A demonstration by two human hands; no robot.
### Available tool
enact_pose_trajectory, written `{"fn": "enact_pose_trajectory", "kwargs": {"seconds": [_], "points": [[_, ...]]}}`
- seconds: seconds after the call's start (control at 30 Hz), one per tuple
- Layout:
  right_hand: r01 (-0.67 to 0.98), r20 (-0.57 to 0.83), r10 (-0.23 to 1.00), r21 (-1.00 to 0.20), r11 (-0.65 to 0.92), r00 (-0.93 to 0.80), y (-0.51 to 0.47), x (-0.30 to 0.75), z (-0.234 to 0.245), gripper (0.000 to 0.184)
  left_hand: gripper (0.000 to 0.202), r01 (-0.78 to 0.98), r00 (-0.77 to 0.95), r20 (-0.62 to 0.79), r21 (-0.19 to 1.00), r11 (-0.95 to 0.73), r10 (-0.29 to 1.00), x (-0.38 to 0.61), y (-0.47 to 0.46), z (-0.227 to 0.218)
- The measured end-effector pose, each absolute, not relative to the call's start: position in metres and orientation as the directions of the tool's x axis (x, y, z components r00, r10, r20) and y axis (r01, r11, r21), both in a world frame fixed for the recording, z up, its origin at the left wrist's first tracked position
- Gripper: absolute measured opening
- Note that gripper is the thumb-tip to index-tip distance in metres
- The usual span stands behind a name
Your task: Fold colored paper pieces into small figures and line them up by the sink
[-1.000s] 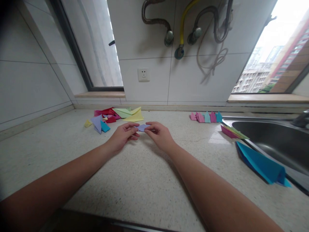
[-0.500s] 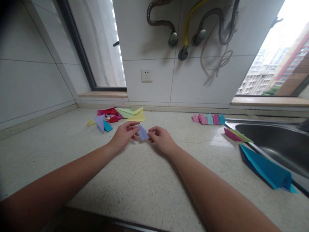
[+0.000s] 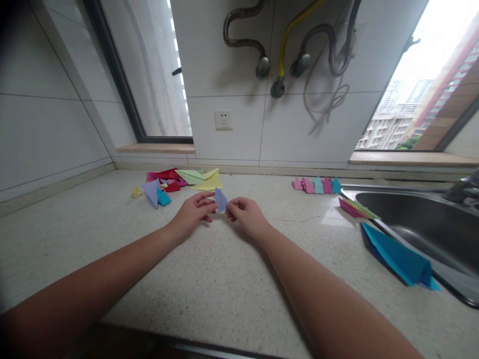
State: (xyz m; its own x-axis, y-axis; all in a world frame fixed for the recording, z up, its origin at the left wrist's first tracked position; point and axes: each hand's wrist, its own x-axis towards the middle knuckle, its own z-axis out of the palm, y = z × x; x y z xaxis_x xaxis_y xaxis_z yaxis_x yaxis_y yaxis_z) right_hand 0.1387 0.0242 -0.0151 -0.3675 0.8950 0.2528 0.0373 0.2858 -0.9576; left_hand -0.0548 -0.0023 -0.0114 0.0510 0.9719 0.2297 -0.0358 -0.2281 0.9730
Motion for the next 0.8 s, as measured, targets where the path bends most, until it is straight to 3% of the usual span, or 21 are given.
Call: {"fn": "enact_pose_trajectory", "kwargs": {"seconds": [0.17,0.6,0.7,0.8], "points": [[0.040,0.223,0.895,-0.966,0.257,-0.386,0.019,0.138,-0.012,0.031,0.033,0.005,0.134,0.207,0.978,-0.209,0.969,-0.051,-0.006,-0.018],[0.089,0.192,0.892,-0.965,0.248,-0.409,0.015,0.141,-0.008,0.015,0.035,0.083,0.093,0.249,0.963,-0.256,0.964,-0.050,-0.010,-0.021],[0.203,0.170,0.888,-0.939,0.277,-0.427,0.015,0.146,-0.002,0.017,0.037,0.079,0.062,0.227,0.970,-0.231,0.972,-0.051,-0.010,-0.020],[0.409,0.234,0.863,-0.805,0.431,-0.449,0.015,0.160,0.014,0.018,0.037,0.083,0.030,0.213,0.973,-0.215,0.977,-0.054,-0.007,-0.022]]}}
